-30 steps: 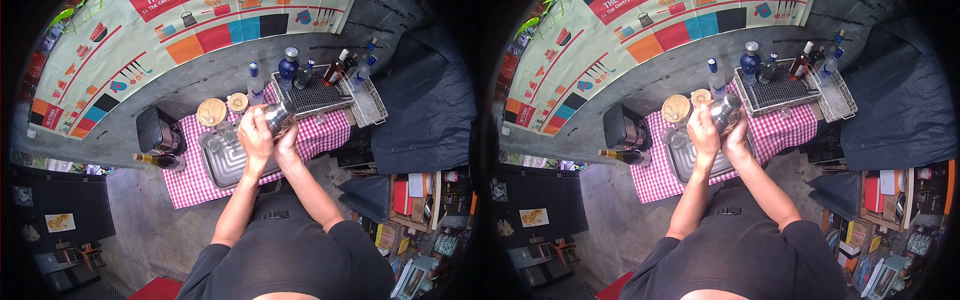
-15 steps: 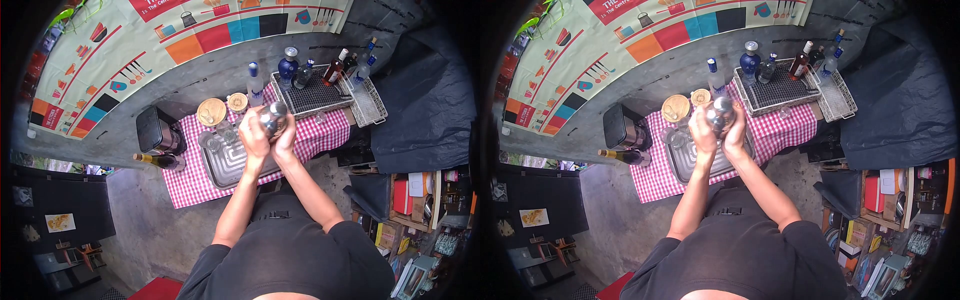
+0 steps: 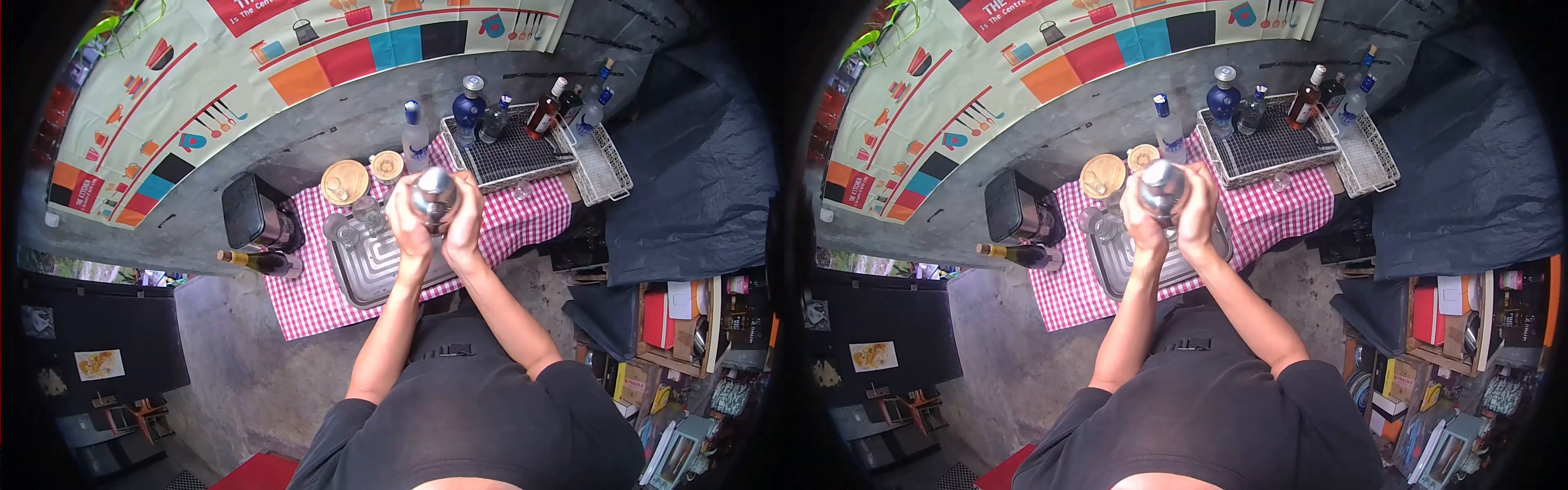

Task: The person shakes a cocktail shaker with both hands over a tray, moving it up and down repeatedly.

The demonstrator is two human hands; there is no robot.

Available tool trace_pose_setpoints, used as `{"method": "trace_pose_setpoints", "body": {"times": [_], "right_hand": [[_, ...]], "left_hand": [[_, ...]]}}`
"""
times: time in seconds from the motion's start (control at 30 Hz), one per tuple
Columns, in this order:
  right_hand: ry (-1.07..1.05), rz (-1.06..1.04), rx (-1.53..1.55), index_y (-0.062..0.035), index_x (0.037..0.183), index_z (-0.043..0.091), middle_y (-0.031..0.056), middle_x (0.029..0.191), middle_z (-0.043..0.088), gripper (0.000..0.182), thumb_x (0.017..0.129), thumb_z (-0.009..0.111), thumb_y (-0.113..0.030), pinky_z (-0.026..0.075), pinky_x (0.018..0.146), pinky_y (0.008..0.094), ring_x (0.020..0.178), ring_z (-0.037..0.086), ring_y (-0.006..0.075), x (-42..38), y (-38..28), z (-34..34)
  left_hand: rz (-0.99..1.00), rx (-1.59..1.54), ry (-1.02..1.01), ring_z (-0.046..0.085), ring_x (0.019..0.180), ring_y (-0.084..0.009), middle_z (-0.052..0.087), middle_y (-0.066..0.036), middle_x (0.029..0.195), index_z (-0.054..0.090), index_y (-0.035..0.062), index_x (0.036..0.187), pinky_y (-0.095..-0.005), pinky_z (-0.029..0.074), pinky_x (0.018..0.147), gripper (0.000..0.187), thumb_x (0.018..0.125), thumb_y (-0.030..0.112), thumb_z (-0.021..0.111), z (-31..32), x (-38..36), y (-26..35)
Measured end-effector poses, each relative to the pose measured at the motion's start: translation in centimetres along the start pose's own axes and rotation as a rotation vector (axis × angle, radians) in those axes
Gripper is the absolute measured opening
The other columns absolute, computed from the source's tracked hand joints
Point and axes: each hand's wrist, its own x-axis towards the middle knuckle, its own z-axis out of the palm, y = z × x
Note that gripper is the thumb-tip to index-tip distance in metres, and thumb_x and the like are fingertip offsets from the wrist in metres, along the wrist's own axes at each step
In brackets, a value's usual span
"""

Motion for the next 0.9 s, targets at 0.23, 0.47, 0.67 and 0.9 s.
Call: {"method": "trace_pose_setpoints", "body": {"times": [0.23,0.47,0.67,0.9], "right_hand": [[-0.036,0.353,0.509,-0.0091,0.095,0.059,0.003,0.089,0.063,0.04,0.095,0.033,-0.039,0.049,0.072,0.0293,0.081,0.061,0.0132,0.1,1.2,-0.6],[-0.01,-0.066,-0.016,-0.0041,0.083,0.056,-0.0001,0.073,0.052,0.027,0.095,0.04,-0.021,0.04,0.061,0.0222,0.065,0.047,0.0067,-0.1,-0.6,0.9],[0.061,0.244,0.303,-0.0081,0.088,0.058,0.0012,0.077,0.057,0.029,0.095,0.039,-0.029,0.045,0.063,0.0258,0.068,0.055,0.0099,0.4,1.0,0.0],[0.044,0.182,0.391,-0.0071,0.089,0.057,0.0037,0.085,0.061,0.031,0.095,0.036,-0.03,0.047,0.07,0.0261,0.076,0.057,0.0112,-0.2,0.4,0.6]], "left_hand": [[0.023,0.478,0.01,0.064,0.079,-0.0244,0.066,-0.015,0.085,0.064,-0.0002,0.096,-0.0357,0.048,0.073,0.034,0.093,0.025,0.041,0.6,-0.1,1.9],[0.035,-0.017,0.097,0.063,0.083,-0.0213,0.066,-0.011,0.087,0.062,-0.0006,0.095,-0.0348,0.048,0.075,0.036,0.095,0.027,0.04,-0.5,0.1,-2.1],[0.022,0.176,0.066,0.062,0.083,-0.0208,0.066,-0.011,0.088,0.063,-0.0007,0.096,-0.0338,0.048,0.074,0.036,0.096,0.027,0.04,-0.1,-0.2,-0.1],[0.163,0.193,-0.007,0.063,0.08,-0.0233,0.066,-0.012,0.085,0.063,-0.0022,0.091,-0.0355,0.048,0.074,0.037,0.095,0.025,0.038,0.1,0.3,0.7]]}}
